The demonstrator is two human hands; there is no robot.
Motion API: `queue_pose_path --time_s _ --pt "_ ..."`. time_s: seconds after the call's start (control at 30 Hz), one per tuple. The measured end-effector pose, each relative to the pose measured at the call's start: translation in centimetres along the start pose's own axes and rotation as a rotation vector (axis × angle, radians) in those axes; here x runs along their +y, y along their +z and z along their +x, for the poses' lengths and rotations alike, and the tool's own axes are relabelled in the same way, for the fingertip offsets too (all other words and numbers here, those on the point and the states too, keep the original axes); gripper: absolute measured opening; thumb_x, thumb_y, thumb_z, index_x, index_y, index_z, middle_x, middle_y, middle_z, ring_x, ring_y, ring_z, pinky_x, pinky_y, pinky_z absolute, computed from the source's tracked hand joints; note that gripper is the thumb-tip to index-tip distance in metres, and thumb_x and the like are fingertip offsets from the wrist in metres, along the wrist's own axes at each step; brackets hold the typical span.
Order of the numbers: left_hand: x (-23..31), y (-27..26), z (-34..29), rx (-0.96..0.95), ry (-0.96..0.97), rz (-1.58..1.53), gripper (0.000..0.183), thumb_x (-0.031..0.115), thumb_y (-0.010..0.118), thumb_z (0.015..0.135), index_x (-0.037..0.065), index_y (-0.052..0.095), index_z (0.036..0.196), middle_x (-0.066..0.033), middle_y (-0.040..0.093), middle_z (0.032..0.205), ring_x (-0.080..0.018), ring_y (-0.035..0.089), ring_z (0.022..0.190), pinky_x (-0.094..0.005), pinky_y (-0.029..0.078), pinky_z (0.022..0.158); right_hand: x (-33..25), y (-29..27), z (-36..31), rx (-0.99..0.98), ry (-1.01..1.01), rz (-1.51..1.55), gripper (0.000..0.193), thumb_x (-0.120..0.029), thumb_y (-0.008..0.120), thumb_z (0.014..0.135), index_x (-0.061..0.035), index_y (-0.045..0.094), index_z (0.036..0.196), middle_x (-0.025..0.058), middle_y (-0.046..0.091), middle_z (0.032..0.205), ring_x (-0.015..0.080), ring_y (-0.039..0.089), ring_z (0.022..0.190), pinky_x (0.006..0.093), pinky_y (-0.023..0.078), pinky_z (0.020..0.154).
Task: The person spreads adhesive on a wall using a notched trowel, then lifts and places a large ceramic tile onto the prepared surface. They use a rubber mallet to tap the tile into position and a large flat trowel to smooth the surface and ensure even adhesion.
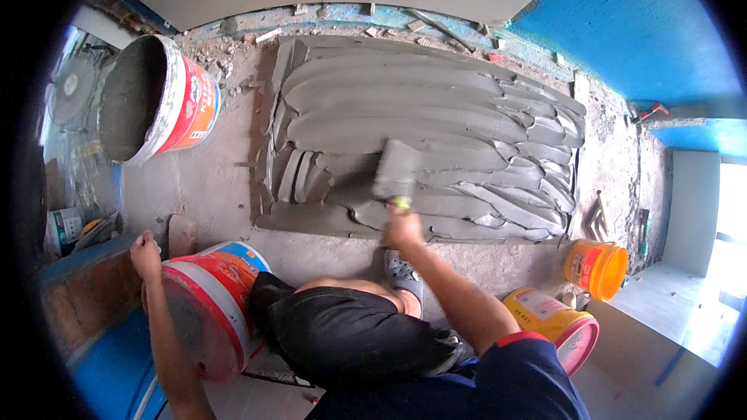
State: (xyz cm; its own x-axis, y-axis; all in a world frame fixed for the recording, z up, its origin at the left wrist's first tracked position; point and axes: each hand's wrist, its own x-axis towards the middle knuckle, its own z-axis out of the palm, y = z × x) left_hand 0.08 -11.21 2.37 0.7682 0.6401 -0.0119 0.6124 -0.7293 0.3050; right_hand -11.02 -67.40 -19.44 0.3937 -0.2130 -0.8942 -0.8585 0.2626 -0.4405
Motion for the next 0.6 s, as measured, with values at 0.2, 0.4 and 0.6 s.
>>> queue_pose_path --time_s 0.2,0.4,0.6 --pt "-1.0 -0.1 0.7 -0.01 0.032 -0.011 0.041 0.032 0.055 0.094 -0.004 0.061 0.075 -0.0092 0.056 0.059 -0.0206 0.056 0.054 -0.037 0.044 0.058 -6.1 14.9 -5.2 -0.499 -0.257 -0.863 0.049 -0.038 0.042 0.1 0.0018 0.047 0.128 0.0272 0.067 0.106 0.0369 0.069 0.095 0.0448 0.057 0.075" --pt "-3.8 0.6 2.9 -0.07 0.084 -0.012 0.043 0.035 0.054 0.095 -0.003 0.062 0.076 -0.0082 0.056 0.06 -0.0198 0.056 0.056 -0.0368 0.043 0.057 -2.6 1.6 -3.8 -0.11 -0.395 -1.161 0.053 -0.032 0.048 0.096 0.0059 0.041 0.132 0.0287 0.067 0.104 0.0415 0.067 0.098 0.0514 0.053 0.086" --pt "-3.9 0.6 3.2 -0.087 0.063 0.015 0.045 0.036 0.053 0.096 -0.003 0.06 0.075 -0.0097 0.056 0.06 -0.0226 0.054 0.055 -0.0386 0.042 0.059 3.9 -24.9 0.6 0.35 -0.176 -1.049 0.044 -0.04 0.056 0.092 -0.0043 0.049 0.116 0.0215 0.064 0.088 0.0376 0.064 0.084 0.0498 0.05 0.071"
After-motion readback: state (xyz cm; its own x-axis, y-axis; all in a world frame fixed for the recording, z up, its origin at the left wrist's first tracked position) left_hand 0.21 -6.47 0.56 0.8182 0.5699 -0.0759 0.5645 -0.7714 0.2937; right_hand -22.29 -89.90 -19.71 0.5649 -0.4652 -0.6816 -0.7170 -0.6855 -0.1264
